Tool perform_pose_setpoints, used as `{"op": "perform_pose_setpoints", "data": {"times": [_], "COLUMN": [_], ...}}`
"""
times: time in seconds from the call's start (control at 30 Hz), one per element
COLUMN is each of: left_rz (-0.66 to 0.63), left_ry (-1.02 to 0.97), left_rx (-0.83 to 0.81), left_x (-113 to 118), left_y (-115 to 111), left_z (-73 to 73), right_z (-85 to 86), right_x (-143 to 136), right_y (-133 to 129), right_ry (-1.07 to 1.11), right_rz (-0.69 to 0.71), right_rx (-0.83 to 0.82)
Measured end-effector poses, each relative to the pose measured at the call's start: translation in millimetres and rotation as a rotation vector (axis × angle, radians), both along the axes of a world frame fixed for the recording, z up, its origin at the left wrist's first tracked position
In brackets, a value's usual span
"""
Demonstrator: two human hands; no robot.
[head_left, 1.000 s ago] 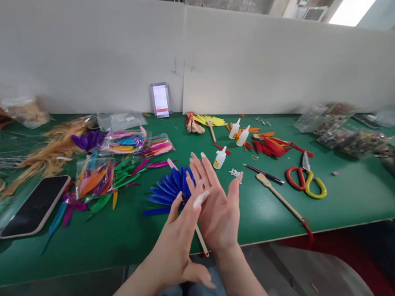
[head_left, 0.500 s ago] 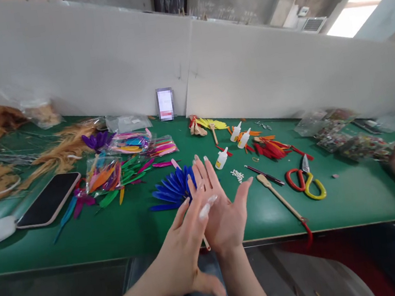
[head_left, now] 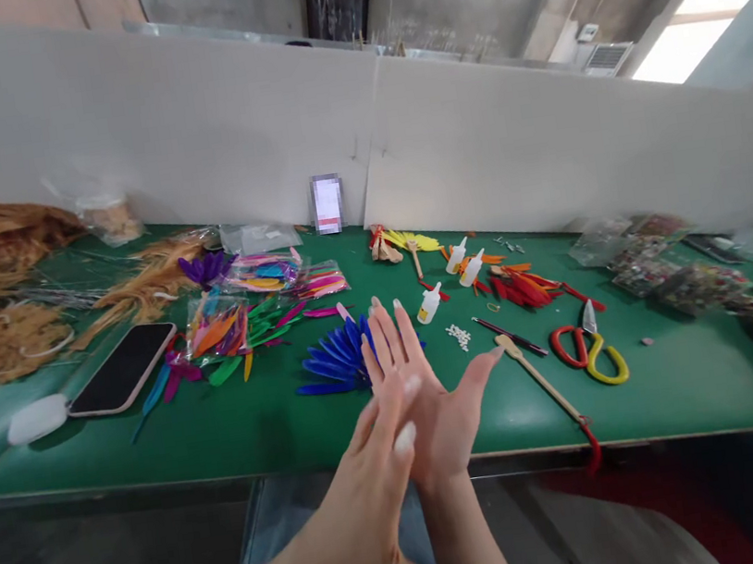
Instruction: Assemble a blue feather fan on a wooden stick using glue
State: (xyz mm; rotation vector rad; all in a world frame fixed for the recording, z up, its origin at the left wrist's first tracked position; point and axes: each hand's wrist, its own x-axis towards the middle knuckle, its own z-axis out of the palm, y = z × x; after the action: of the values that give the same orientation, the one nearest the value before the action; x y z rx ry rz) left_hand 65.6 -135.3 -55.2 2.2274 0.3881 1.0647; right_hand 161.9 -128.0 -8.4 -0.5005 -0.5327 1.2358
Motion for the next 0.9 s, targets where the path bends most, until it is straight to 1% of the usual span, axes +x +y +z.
{"op": "perform_pose_setpoints", "data": {"times": [0.07, 0.17, 0.2, 0.33, 0.37, 0.5, 0.57, 0.7, 0.83, 0.9], "left_rz": [0.011, 0.086, 0.083, -0.019, -0.018, 0.072, 0.071, 0.040, 0.084, 0.079], "left_ry": [0.008, -0.023, -0.029, -0.008, -0.009, -0.076, -0.085, -0.060, -0.080, -0.068], "left_rx": [-0.001, 0.019, 0.024, -0.008, -0.018, -0.017, -0.040, -0.116, -0.044, -0.040], "left_x": [-1, -1, 0, 1, 1, 3, 4, 4, 4, 5], "left_y": [-2, 0, 0, -3, -3, 0, -1, -4, -3, -5], "left_z": [-2.4, -0.7, 0.2, -1.9, -3.2, -4.2, -3.4, -4.2, -4.9, -5.7], "right_z": [-1.1, -0.9, -0.1, 3.6, 3.7, -0.9, -3.4, -4.9, -5.3, -5.9], "right_x": [0, -2, -3, -4, -5, -10, -10, -9, -14, -15], "right_y": [0, 0, 0, 2, 2, 4, 6, 9, 6, 5], "right_ry": [0.004, 0.014, 0.012, -0.015, -0.014, 0.037, 0.046, 0.001, 0.007, 0.008], "right_rz": [0.005, 0.058, 0.061, -0.013, -0.025, -0.014, -0.013, -0.055, -0.091, -0.097], "right_rx": [0.007, -0.008, -0.009, -0.018, -0.022, -0.001, 0.021, 0.050, 0.032, 0.015]}}
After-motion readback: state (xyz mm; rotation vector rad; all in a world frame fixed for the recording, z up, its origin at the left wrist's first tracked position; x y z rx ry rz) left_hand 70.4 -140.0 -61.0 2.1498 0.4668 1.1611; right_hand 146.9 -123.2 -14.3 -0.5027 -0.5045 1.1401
